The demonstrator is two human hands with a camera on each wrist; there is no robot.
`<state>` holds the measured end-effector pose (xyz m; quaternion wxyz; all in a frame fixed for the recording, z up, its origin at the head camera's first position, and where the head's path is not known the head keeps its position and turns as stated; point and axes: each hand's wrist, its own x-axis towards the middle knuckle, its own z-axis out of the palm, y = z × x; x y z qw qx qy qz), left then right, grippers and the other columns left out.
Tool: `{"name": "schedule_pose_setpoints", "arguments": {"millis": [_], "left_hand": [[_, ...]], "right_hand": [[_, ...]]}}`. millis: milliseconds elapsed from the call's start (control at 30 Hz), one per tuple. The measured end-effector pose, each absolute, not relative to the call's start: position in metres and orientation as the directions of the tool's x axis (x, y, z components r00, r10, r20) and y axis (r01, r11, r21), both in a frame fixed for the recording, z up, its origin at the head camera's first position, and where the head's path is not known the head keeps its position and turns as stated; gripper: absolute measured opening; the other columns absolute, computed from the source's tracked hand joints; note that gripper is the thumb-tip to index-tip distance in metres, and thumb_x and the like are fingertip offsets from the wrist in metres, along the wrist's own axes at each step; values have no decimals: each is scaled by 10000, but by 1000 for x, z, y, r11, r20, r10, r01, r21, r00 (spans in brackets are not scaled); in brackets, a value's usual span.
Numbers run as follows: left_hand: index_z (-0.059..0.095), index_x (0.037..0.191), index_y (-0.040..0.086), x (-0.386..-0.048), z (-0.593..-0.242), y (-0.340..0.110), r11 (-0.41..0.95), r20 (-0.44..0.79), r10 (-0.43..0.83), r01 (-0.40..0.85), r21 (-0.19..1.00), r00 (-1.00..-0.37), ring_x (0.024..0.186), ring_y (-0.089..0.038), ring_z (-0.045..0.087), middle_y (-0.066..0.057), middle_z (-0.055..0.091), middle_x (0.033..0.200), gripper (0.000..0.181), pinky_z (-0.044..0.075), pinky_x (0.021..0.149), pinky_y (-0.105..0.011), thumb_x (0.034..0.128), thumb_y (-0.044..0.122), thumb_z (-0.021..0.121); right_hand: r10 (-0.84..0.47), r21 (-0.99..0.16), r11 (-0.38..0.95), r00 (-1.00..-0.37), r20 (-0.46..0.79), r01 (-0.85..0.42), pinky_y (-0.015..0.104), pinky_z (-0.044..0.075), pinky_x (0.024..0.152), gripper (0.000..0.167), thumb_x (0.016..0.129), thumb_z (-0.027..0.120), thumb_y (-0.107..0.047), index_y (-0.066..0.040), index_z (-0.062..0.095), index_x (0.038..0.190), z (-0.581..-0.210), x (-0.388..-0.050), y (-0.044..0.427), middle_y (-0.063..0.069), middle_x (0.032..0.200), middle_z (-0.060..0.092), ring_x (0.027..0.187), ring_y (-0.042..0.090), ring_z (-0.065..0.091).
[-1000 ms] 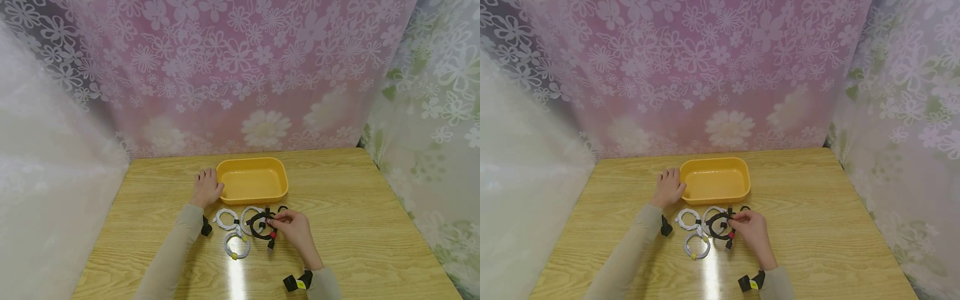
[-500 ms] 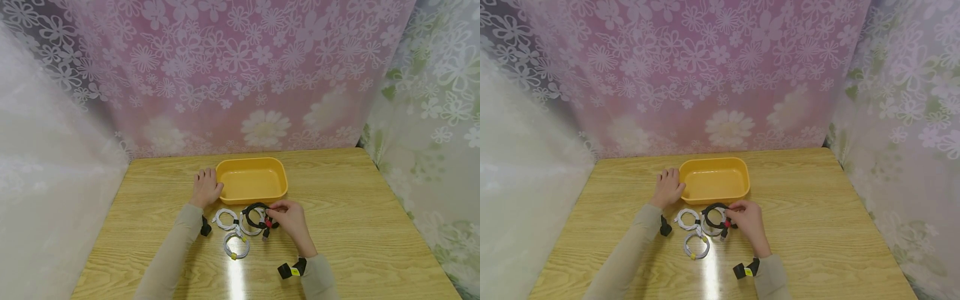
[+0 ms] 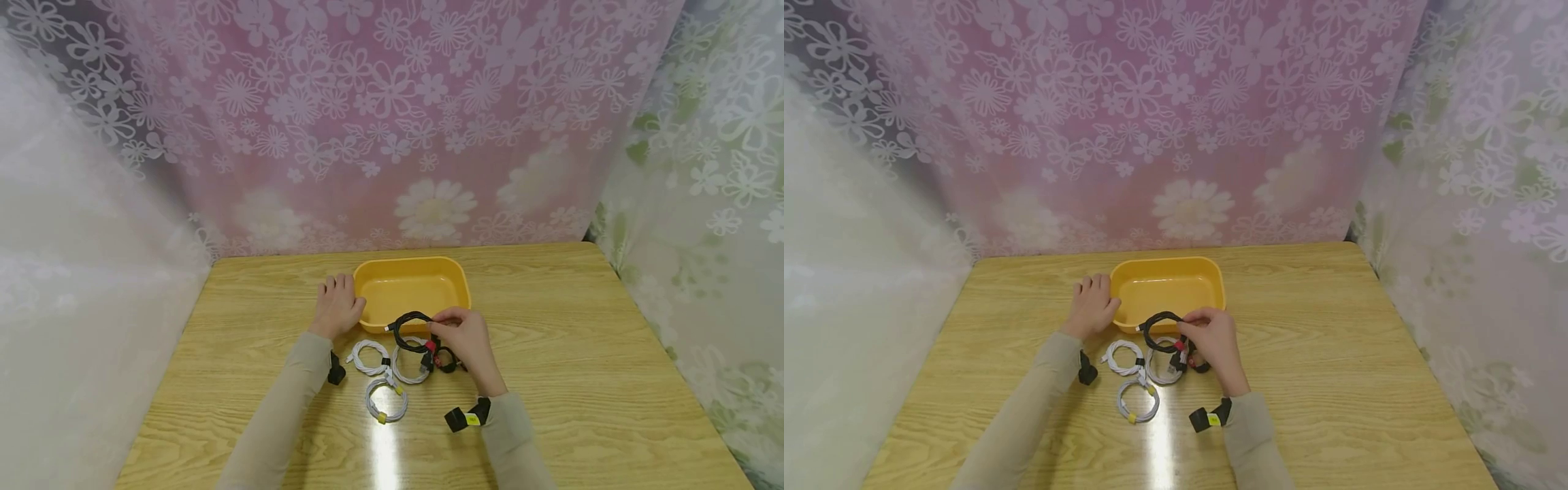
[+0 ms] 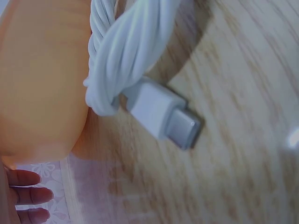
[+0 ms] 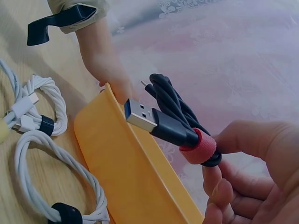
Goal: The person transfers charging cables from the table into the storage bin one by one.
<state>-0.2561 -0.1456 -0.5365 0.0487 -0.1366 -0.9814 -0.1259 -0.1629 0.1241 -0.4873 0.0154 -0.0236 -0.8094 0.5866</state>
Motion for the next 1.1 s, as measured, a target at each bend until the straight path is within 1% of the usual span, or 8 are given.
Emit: {"name": "schedule_pose_setpoints", "arguments": {"millis": [200, 433, 600, 700, 767, 833, 1000, 1100], "left_hand": [[433, 961, 75, -254, -535, -145, 929, 130, 254, 279, 243, -958, 857, -320, 342, -126, 430, 977, 157, 235, 773, -446, 963, 232, 437], [435, 978, 74, -254, -536, -145, 930, 119, 256, 278, 241, -959, 897, -331, 348, -136, 433, 1013, 176, 247, 795, -454, 968, 249, 427], [428, 978, 76, -254, -536, -145, 928, 122, 256, 279, 245, -959, 890, -328, 342, -132, 432, 1006, 170, 238, 792, -450, 974, 246, 437], [424, 979, 73, -254, -537, -146, 927, 125, 255, 279, 251, -959, 883, -328, 337, -131, 427, 997, 168, 233, 790, -449, 976, 240, 445], [424, 974, 74, -255, -537, -146, 925, 133, 253, 280, 255, -958, 878, -326, 335, -128, 424, 987, 165, 231, 787, -449, 970, 236, 453], [426, 974, 71, -254, -537, -146, 925, 135, 251, 279, 257, -958, 878, -328, 336, -129, 423, 987, 166, 230, 786, -449, 971, 235, 456], [429, 979, 66, -254, -536, -145, 929, 125, 251, 275, 249, -960, 883, -330, 342, -132, 424, 996, 173, 237, 792, -454, 978, 237, 456], [429, 981, 72, -255, -535, -145, 931, 124, 249, 272, 245, -961, 885, -329, 346, -129, 428, 999, 176, 242, 793, -456, 977, 246, 457]], "right_hand": [[64, -943, 330, -998, -18, 38, 291, 489, 620, 126, 803, 793, -136, -35, 743, 859, -483, -174, 122, 60, 785, 698, 696, 184, 630], [54, -943, 327, -998, -37, 53, 299, 478, 661, 136, 830, 786, -152, -39, 744, 891, -480, -185, 119, 62, 821, 705, 742, 214, 633], [42, -944, 327, -998, -37, 49, 293, 476, 636, 136, 828, 785, -144, -31, 748, 893, -480, -191, 116, 66, 804, 699, 717, 223, 612], [32, -944, 325, -998, -46, 54, 294, 469, 618, 137, 825, 786, -143, -30, 749, 892, -481, -195, 114, 67, 796, 694, 722, 262, 605], [28, -943, 325, -998, -61, 67, 300, 471, 622, 136, 831, 782, -156, -42, 749, 898, -482, -199, 113, 62, 807, 695, 755, 314, 611], [28, -941, 329, -997, -76, 81, 307, 473, 635, 146, 836, 781, -179, -56, 748, 907, -484, -203, 112, 62, 831, 692, 786, 332, 610], [32, -941, 330, -997, -70, 77, 313, 473, 630, 159, 832, 786, -195, -59, 745, 902, -488, -216, 109, 65, 873, 682, 725, 235, 585], [19, -942, 328, -998, -59, 62, 318, 475, 615, 157, 828, 787, -194, -59, 746, 895, -490, -224, 107, 68, 877, 681, 689, 209, 569]]}}
